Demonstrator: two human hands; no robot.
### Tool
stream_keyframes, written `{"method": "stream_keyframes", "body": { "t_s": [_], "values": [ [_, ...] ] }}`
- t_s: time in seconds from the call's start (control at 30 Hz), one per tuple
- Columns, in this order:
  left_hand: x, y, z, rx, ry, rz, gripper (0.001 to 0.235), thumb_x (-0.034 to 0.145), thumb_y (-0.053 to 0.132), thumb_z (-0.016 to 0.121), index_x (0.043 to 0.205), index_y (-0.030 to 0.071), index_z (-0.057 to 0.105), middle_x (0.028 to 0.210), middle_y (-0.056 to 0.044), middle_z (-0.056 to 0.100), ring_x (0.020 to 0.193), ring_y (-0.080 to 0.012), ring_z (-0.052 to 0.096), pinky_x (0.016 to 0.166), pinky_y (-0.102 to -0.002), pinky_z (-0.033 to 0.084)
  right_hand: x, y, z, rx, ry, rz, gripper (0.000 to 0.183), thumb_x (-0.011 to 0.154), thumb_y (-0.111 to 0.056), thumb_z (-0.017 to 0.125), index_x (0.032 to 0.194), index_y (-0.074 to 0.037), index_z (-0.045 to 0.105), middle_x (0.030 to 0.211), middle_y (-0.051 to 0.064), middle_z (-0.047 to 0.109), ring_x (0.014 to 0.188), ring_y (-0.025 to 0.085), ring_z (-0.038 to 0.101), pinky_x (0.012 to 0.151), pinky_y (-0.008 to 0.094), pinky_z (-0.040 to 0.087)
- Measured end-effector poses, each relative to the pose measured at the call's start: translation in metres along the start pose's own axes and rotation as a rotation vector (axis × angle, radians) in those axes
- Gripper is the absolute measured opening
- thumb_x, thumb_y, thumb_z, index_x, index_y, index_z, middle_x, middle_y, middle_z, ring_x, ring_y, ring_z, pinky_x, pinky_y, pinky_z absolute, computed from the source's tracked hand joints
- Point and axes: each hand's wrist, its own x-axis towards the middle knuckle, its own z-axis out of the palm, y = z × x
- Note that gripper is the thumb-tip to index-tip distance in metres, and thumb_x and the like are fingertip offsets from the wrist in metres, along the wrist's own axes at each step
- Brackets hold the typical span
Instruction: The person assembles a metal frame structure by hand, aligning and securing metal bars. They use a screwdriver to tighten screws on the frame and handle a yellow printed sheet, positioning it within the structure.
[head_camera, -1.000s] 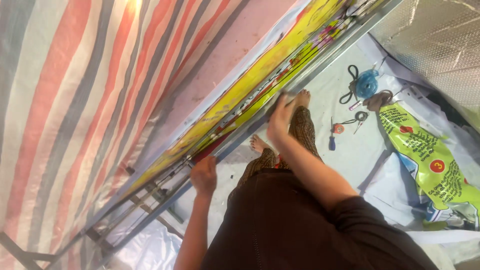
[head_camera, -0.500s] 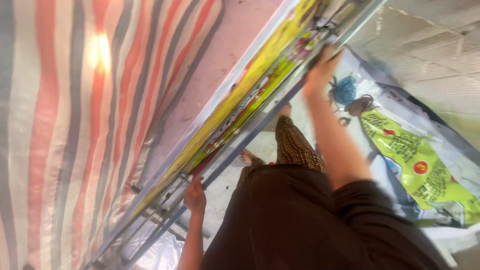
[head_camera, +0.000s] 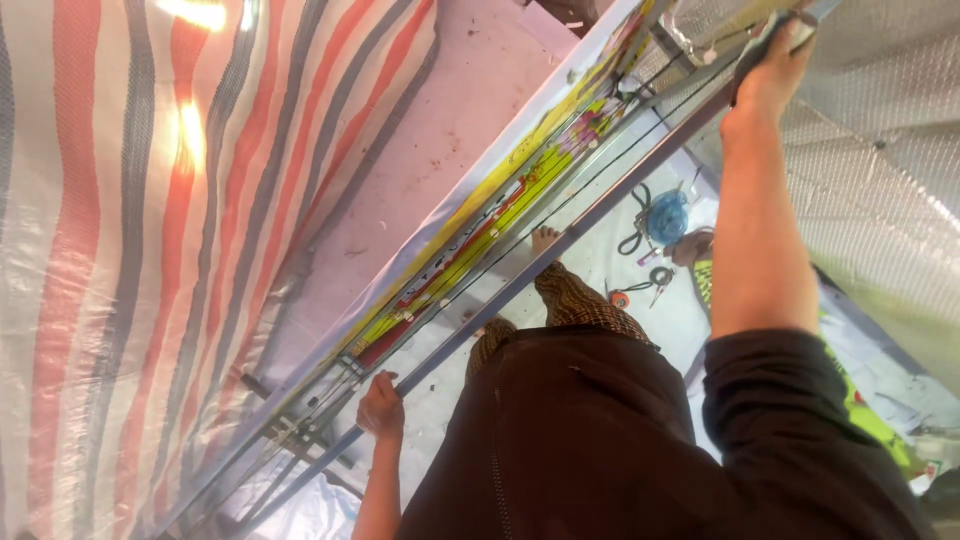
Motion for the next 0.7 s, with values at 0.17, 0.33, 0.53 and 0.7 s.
{"method": "stream_keyframes", "body": {
  "t_s": [0.17,0.33,0.53,0.7],
  "values": [
    [-0.002,0.006,0.0,-0.01,0.024,-0.038,0.045,0.102,0.047,0.033,0.094,0.035,0.076,0.079,-0.013,0.075,0.085,-0.0402,0.071,0.077,-0.05,0.05,0.001,-0.007,0.007,0.167,0.098,0.044,0.069,0.1,-0.044,0.056,0.16,-0.026,0.026,0.162,0.014,0.05,0.141,0.036,0.063,0.113,0.05,0.053],
    [-0.007,0.002,0.006,-0.043,0.124,0.023,0.045,0.106,0.045,0.038,0.088,0.031,0.077,0.063,0.0,0.07,0.065,-0.0272,0.069,0.06,-0.044,0.048,0.045,-0.007,-0.008,0.065,0.063,-0.029,0.068,0.107,-0.044,0.054,0.161,-0.039,0.013,0.17,0.014,0.033,0.147,0.037,0.055,0.113,0.058,0.052],
    [-0.009,-0.002,0.011,-0.06,0.225,0.113,0.045,0.108,0.042,0.041,0.085,0.028,0.077,0.053,-0.002,0.062,0.053,-0.0252,0.063,0.05,-0.042,0.041,0.039,-0.025,0.004,0.289,0.13,0.012,0.071,0.09,-0.048,0.062,0.154,-0.027,0.04,0.147,0.006,0.065,0.123,0.026,0.078,0.098,0.042,0.067],
    [-0.006,-0.004,0.014,-0.058,0.234,0.13,0.044,0.108,0.038,0.041,0.086,0.029,0.077,0.052,0.0,0.061,0.051,-0.0233,0.06,0.051,-0.041,0.042,-0.056,-0.028,0.014,0.36,0.175,0.199,0.101,0.075,-0.065,0.054,0.16,-0.014,0.035,0.163,0.013,0.047,0.15,0.036,0.045,0.122,0.05,0.034]
  ]
}}
